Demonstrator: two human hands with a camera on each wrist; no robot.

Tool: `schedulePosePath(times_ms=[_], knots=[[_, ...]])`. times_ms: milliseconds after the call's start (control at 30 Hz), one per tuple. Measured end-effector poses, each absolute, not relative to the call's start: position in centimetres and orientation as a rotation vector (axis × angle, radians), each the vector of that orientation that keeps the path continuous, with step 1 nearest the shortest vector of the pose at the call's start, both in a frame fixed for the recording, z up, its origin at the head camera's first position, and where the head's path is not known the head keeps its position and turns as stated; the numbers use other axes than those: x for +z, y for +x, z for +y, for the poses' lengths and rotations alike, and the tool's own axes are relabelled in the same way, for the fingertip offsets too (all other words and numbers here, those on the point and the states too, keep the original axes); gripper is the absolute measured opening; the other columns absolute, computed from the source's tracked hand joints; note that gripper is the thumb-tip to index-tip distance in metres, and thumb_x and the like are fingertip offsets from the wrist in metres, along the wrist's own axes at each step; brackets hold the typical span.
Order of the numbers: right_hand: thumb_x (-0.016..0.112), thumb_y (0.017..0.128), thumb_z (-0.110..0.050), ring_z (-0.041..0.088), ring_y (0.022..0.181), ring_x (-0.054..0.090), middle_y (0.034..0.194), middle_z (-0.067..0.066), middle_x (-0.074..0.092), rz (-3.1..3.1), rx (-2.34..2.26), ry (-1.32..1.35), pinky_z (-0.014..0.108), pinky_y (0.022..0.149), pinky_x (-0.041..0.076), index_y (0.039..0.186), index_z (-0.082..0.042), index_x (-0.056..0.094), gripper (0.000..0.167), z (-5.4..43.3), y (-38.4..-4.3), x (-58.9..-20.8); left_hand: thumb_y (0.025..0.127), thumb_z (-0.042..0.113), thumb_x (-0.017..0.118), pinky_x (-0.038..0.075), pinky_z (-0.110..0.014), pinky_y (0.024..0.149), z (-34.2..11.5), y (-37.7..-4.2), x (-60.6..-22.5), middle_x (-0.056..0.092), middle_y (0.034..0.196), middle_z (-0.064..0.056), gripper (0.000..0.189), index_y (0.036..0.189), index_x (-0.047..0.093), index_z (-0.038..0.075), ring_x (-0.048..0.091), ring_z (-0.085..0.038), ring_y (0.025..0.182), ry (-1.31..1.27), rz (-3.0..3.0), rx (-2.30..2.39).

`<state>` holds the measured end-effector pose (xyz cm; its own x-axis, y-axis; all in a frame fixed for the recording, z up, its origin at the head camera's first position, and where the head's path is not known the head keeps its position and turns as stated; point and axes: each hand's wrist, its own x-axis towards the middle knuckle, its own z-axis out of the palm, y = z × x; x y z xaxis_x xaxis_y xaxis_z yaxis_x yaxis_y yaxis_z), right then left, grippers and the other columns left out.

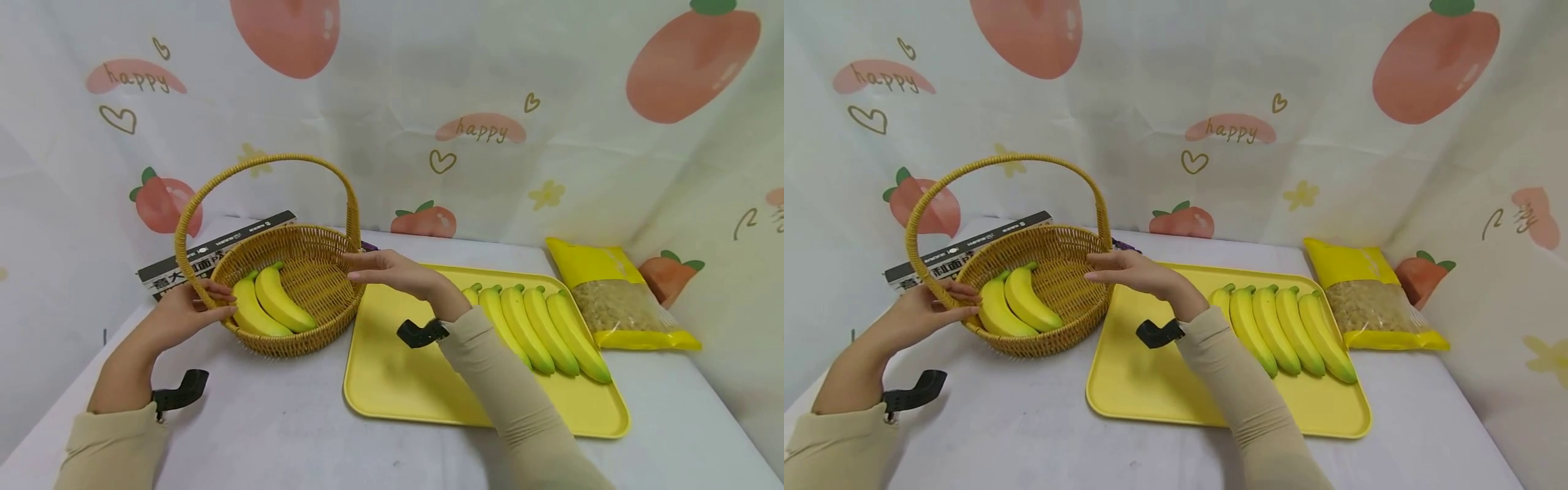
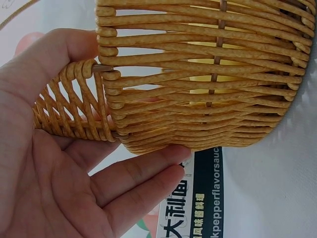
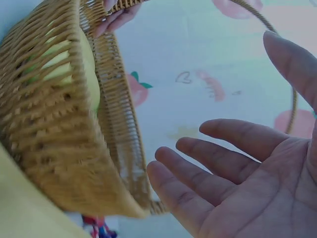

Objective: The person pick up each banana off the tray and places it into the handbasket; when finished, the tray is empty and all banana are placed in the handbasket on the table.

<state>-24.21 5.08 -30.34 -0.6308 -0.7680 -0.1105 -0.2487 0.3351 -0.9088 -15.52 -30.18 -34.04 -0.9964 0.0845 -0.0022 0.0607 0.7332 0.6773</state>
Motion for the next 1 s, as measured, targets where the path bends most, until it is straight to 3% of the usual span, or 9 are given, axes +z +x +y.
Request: schedulePosePath(times_ms=[400, 767, 867, 1000], knots=[[0.054, 0.094, -0.028, 0.028, 0.141, 0.028, 0.152, 0.01, 0.029, 2.175, -1.396, -0.772, 0.048, 0.113, 0.029, 0.145, -0.013, 0.031, 0.058, 12.9, -22.0, -32.3, 0.087, 0.034, 0.065, 0.055, -0.043, 0.084, -29.9, -15.5, -34.1, 0.06, 0.113, -0.024, 0.05, 0.117, 0.055, -0.005, 0.056, -0.038, 0.107, 0.093, 2.881, 1.131], [0.052, 0.096, -0.024, 0.041, 0.137, 0.028, 0.15, 0.021, 0.028, 2.36, -1.545, -0.584, 0.056, 0.111, 0.027, 0.144, -0.004, 0.031, 0.056, 18.8, -19.7, -34.1, 0.086, 0.033, 0.066, 0.056, -0.031, 0.077, -29.9, -15.3, -34.0, 0.062, 0.11, -0.022, 0.048, 0.115, 0.056, -0.004, 0.058, -0.035, 0.103, 0.105, 2.893, 1.118], [0.051, 0.096, -0.023, 0.041, 0.138, 0.026, 0.149, 0.022, 0.028, 2.399, -1.54, -0.558, 0.056, 0.11, 0.027, 0.144, -0.003, 0.031, 0.055, 19.7, -19.2, -34.7, 0.086, 0.032, 0.066, 0.054, -0.021, 0.075, -30.0, -15.3, -33.9, 0.061, 0.111, -0.022, 0.047, 0.115, 0.057, -0.004, 0.06, -0.015, 0.095, 0.112, 2.902, 1.11], [0.05, 0.097, -0.02, 0.041, 0.139, 0.022, 0.15, 0.024, 0.026, 2.406, -1.533, -0.544, 0.053, 0.11, 0.027, 0.144, 0.001, 0.029, 0.056, 20.3, -18.8, -35.6, 0.086, 0.033, 0.066, 0.048, -0.011, 0.072, -30.1, -15.4, -33.9, 0.061, 0.112, -0.021, 0.047, 0.115, 0.058, -0.003, 0.051, 0.006, 0.085, 0.115, 2.911, 1.095]])
